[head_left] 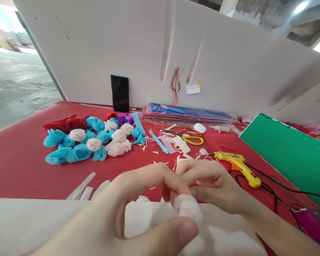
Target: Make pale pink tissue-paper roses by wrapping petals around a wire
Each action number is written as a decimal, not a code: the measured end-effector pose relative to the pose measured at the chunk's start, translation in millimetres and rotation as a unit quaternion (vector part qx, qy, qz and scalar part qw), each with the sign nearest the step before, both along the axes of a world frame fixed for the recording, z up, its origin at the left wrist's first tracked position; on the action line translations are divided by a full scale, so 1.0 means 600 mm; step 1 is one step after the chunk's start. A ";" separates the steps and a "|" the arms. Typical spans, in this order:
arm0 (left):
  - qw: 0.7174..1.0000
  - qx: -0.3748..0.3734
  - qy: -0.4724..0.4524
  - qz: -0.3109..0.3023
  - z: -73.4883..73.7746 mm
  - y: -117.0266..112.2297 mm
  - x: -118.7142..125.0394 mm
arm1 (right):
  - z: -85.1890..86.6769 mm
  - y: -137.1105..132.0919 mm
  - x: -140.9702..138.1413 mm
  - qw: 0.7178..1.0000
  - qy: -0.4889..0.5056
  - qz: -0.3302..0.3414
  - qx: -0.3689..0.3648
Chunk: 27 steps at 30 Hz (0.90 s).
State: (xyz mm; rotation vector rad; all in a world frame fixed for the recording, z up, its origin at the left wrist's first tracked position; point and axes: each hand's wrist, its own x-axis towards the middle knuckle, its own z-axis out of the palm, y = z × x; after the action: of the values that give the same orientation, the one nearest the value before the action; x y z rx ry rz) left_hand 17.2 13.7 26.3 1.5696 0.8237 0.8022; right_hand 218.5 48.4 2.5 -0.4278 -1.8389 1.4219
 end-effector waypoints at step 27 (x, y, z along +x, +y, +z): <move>0.995 -0.094 0.011 0.003 0.004 0.000 -0.002 | 0.009 0.007 0.008 0.998 -0.031 0.034 -0.038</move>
State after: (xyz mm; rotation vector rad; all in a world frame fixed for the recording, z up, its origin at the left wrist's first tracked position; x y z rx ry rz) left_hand 15.8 13.7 28.9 1.4110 0.8951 0.6920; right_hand 223.2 52.6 7.9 -0.4554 -1.8689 1.5449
